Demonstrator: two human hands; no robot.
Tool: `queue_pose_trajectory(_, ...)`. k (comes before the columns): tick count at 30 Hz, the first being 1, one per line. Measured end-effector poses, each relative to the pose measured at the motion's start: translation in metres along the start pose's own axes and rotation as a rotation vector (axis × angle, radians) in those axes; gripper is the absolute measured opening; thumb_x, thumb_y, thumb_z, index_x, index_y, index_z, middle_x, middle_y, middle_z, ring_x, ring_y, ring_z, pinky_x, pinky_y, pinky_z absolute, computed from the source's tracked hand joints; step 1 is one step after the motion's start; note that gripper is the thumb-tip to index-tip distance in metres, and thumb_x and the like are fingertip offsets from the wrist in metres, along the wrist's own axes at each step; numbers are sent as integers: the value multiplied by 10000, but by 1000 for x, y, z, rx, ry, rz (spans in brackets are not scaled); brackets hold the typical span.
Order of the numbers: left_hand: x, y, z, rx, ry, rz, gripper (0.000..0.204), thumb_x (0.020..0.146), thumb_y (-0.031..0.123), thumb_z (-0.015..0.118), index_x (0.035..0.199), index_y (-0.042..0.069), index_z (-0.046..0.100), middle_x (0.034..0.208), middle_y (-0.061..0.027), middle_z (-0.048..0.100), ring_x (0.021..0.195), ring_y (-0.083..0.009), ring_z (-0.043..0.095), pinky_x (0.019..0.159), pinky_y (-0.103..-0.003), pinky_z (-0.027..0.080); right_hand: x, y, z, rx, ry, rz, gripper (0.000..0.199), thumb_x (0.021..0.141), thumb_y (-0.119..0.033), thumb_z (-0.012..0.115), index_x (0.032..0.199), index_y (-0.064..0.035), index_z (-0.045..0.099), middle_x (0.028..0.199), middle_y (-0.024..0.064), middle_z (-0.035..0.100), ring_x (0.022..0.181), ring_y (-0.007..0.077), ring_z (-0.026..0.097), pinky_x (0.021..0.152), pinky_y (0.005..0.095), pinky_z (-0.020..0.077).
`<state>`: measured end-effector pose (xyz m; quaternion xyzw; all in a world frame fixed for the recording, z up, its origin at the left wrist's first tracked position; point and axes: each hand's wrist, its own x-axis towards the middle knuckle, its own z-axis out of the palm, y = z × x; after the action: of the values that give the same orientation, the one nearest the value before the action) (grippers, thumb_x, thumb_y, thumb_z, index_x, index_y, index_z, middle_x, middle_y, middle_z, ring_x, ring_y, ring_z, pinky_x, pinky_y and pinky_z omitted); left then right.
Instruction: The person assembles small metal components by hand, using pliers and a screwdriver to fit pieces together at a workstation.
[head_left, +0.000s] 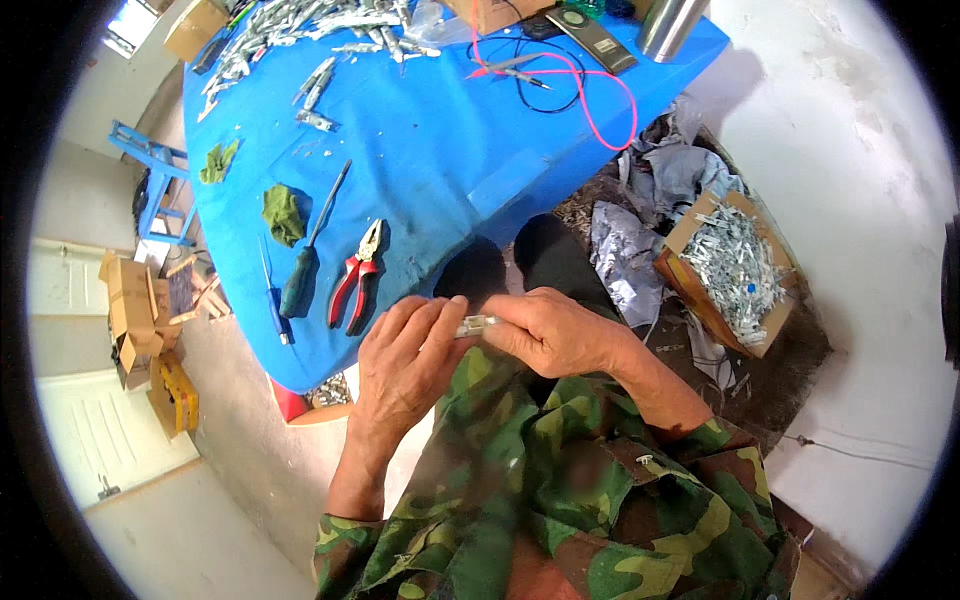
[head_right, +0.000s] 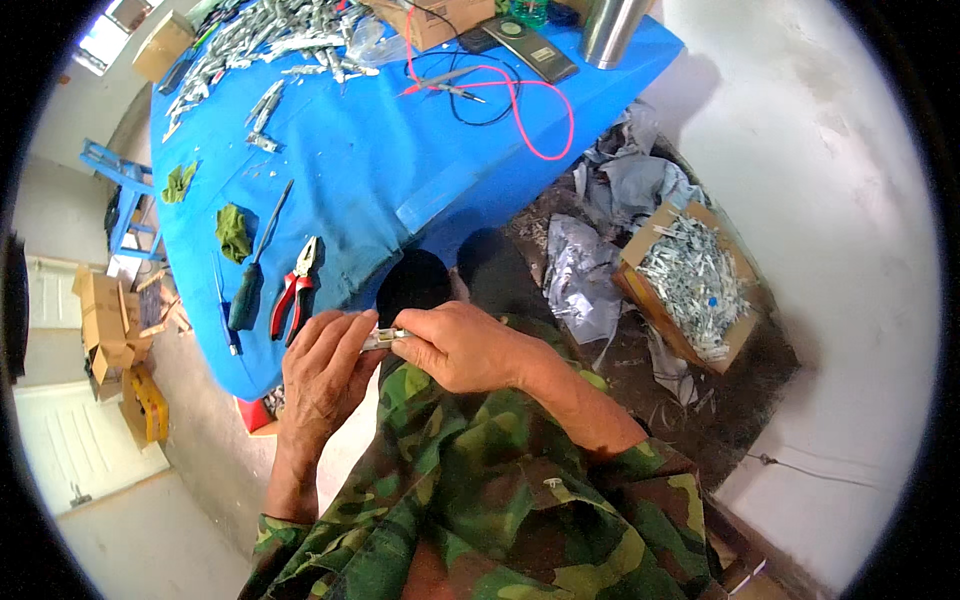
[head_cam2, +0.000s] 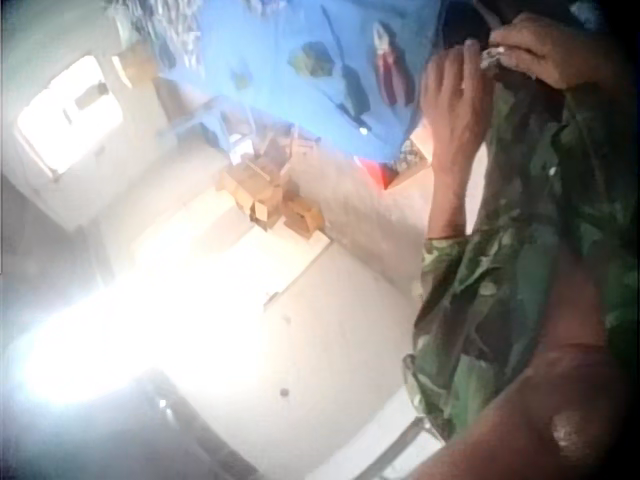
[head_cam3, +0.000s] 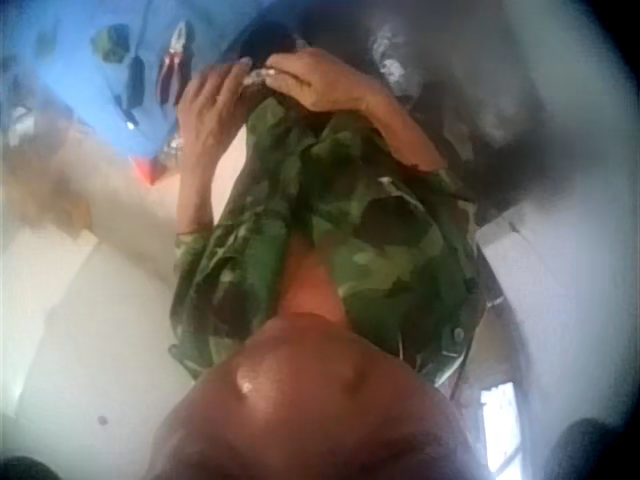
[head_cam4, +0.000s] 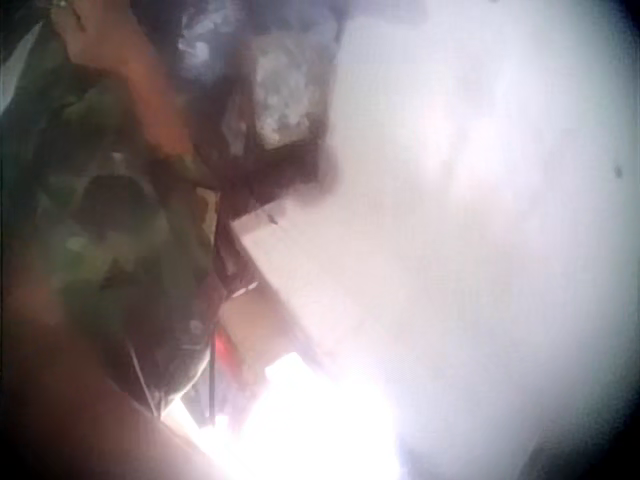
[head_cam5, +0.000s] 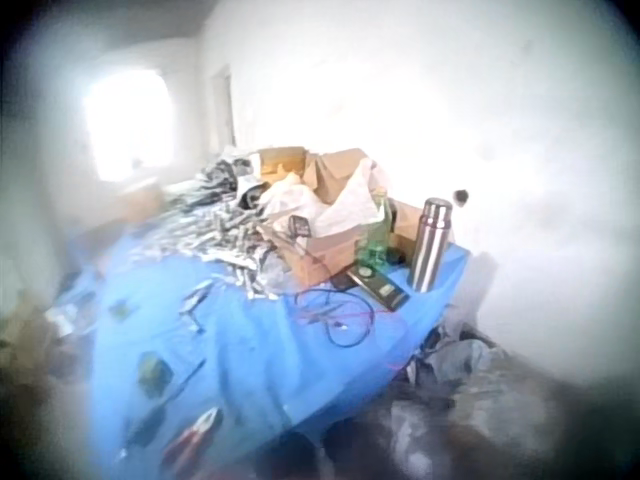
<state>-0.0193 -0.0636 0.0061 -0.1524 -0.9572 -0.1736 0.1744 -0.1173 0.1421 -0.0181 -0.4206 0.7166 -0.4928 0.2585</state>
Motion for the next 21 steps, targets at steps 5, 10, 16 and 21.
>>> queue_pose_trajectory(5, -7, 2, -2, 80, -38, -64, 351, 764, 111, 836, 1078, 53, 690, 959, -68, 692, 897, -266, 663, 726, -377, 546, 6, 6, 8, -97, 95, -129, 184, 977, -220, 634, 1049, -58, 584, 879, 162, 637, 835, 411, 637, 689, 506, 501)
queue_pose_trajectory(10, -16, 11, -4, 170, -34, -144, 291, 794, 133, 822, 1032, 56, 675, 942, -63, 687, 878, -254, 664, 689, -363, 529, 11, 7, 13, -305, 158, -273, 235, 919, -194, 688, 1070, -49, 583, 909, 121, 596, 860, 359, 650, 685, 467, 527)
queue_pose_trajectory(16, -32, 25, -4, 234, -185, -330, 278, 831, 164, 792, 1050, 58, 657, 922, -65, 651, 801, -241, 637, 637, -366, 490, 17, 12, 11, -340, 77, -357, 259, 882, -190, 735, 968, -37, 545, 873, 128, 590, 824, 353, 651, 657, 448, 525)
queue_pose_trajectory(21, -29, 32, -14, 321, -122, -252, 278, 838, 217, 780, 1001, 46, 634, 819, -61, 590, 741, -247, 610, 613, -367, 490, 22, 16, 16, -267, 8, -454, 271, 900, -201, 727, 917, -35, 514, 818, 145, 604, 786, 374, 659, 621, 464, 510)
